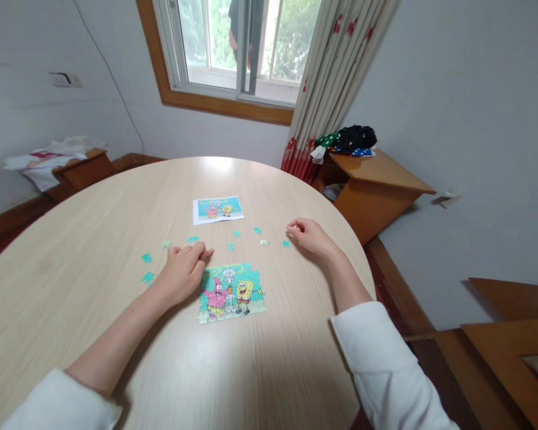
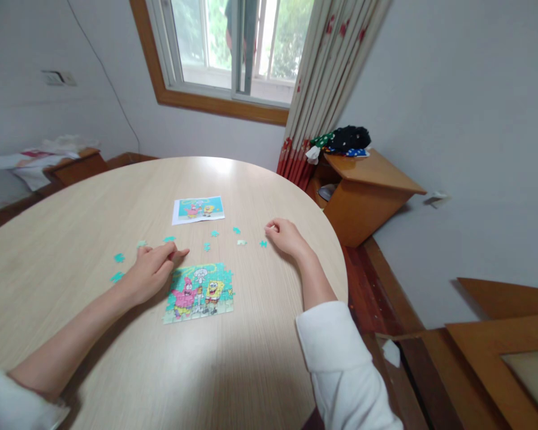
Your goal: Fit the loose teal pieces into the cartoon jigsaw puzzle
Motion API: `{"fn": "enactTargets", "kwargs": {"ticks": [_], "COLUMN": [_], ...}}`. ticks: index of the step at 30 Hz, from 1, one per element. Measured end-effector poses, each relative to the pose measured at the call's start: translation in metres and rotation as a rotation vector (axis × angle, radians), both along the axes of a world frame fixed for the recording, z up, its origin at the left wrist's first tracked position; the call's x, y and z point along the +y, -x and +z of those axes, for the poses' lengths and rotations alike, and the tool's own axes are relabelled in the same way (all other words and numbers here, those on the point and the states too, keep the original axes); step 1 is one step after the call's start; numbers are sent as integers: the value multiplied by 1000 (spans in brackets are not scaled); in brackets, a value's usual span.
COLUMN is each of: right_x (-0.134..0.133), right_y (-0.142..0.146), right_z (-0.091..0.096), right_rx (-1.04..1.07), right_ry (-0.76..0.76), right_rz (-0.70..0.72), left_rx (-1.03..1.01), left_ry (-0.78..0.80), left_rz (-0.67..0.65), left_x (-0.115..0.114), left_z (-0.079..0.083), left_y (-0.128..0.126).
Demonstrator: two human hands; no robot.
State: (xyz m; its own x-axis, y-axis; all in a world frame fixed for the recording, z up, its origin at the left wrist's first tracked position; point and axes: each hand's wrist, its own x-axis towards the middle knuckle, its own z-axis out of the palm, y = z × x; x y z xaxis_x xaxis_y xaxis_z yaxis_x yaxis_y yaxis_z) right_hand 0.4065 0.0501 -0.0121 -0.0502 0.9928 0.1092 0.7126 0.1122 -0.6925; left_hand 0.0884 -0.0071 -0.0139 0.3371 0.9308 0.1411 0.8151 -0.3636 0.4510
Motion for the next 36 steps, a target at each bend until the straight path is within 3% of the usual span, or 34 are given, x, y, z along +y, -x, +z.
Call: {"fn": "enactTargets", "kwargs": {"ticks": [3,8,11,20,27,36], "right_x": [0,-2,-3,-4,0,-7], "right_y": [-4,-7,-6,-3,-3,6], "right_z": [0,0,0,0,-3,6], "right_rx": [10,-6,-75,-115,-112,-131], "right_ry": [-24,143,176,166,100,76], "right_rz": [-39,120,147,170,103,107], "left_rx": [-1,-11,-22,-12,2,1], "left_ry": [-4,21,42,36,40,33], "left_rz": [-1,3,2,2,4,11], "left_x": [0,0,0,0,-1,-1], "left_z": [-1,-1,1,0,2,3], "left_y": [1,0,0,0,-1,-1]}}
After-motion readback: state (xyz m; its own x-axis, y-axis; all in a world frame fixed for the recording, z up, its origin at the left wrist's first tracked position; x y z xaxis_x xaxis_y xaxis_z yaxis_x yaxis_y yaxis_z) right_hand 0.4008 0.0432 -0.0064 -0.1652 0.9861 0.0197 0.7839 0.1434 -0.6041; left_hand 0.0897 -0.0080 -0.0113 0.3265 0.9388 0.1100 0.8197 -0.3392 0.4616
